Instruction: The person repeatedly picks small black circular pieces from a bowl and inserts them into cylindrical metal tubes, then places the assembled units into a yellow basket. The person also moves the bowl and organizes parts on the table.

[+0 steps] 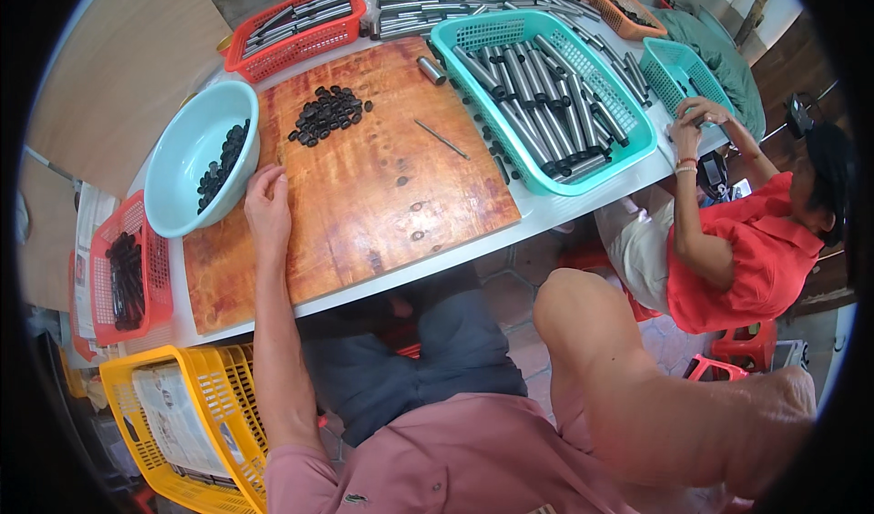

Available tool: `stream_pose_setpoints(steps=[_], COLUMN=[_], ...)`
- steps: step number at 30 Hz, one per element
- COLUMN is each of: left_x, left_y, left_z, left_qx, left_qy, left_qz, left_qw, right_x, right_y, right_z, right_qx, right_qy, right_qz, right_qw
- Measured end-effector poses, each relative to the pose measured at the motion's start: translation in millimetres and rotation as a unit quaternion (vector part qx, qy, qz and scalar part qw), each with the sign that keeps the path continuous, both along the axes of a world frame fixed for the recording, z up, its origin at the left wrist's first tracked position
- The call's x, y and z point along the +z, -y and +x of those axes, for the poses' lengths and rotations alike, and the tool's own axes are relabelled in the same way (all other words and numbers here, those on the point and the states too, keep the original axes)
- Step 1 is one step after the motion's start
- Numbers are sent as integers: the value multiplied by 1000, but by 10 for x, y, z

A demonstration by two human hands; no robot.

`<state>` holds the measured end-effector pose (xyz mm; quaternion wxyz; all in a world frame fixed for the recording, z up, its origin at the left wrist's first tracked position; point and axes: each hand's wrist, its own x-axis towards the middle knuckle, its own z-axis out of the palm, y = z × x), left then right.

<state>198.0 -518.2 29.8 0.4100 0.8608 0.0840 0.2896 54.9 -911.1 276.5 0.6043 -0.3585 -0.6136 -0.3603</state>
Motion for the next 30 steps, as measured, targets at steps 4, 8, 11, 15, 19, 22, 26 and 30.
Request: stream_pose_setpoints(steps=[4,8,11,15,19,22,26,30], left_x=[7,-191,-55,-44,-33,-65,125,61], left_y=[9,-188,-38,-59,-6,-100,-35,27], left_z=[27,-83,91,21,30,152,341,565], left_qx=[-7,-35,-18,3,1,-11,-35,-50], left_qy=[0,-14,8,13,15,-6,-58,-64], left_qz=[-37,-47,-43,-8,-5,-73,-171,-143], left_qw=[999,998,999,1000,1000,997,983,986], right_x=[-55,-80,-227,-702,-1743,-2177,-2193,-2176], right_y=[-29,-24,-90,-491,-570,-604,-680,-589], right_z=[122,305,616,1212,1929,2196,2200,2063], right_qx=[-6,-37,-94,-292,-564,-612,-608,-597], right_qy=[-14,-80,-160,-380,-205,-226,-207,-181], right_qz=[-5,-3,-23,-295,-423,-462,-501,-530], right_qw=[1000,996,982,826,679,600,580,574])
